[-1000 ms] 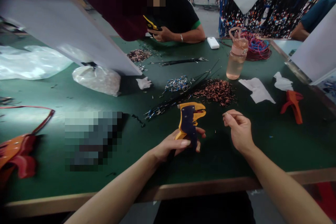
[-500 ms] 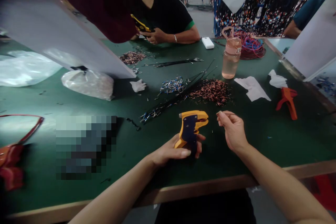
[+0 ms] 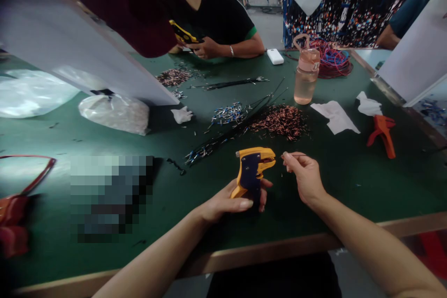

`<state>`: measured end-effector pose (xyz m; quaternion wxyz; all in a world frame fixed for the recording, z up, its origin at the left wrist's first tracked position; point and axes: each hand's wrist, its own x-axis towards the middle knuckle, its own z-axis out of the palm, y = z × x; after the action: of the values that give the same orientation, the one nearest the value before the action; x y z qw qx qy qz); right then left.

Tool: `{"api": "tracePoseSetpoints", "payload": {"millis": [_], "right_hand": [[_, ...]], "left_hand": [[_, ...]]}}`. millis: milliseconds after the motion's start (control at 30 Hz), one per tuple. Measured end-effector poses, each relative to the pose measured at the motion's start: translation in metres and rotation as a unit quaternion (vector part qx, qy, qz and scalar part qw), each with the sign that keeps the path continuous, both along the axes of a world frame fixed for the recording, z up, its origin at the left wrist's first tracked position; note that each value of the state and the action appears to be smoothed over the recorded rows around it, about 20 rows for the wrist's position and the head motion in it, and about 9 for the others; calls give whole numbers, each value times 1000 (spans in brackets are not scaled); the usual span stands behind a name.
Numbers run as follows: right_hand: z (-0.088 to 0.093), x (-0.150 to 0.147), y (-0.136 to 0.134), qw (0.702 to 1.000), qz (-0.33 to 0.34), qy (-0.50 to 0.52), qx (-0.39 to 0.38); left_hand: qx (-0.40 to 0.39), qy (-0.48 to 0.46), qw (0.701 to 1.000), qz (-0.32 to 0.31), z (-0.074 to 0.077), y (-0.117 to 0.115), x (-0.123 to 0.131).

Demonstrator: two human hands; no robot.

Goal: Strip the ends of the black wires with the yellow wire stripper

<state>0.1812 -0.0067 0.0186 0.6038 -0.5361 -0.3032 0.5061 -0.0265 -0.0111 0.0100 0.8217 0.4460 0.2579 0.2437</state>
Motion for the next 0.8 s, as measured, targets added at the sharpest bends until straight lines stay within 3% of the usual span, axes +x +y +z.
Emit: {"api": "tracePoseSetpoints", "payload": {"millis": [500,800], "right_hand": [[3,1,1,1000,-18,7,-1],[2,2,-3,998,-4,-50,32]], "left_hand": [[11,2,1000,-9,3,0,1],[19,11,1000,6,6,-1,1]]}}
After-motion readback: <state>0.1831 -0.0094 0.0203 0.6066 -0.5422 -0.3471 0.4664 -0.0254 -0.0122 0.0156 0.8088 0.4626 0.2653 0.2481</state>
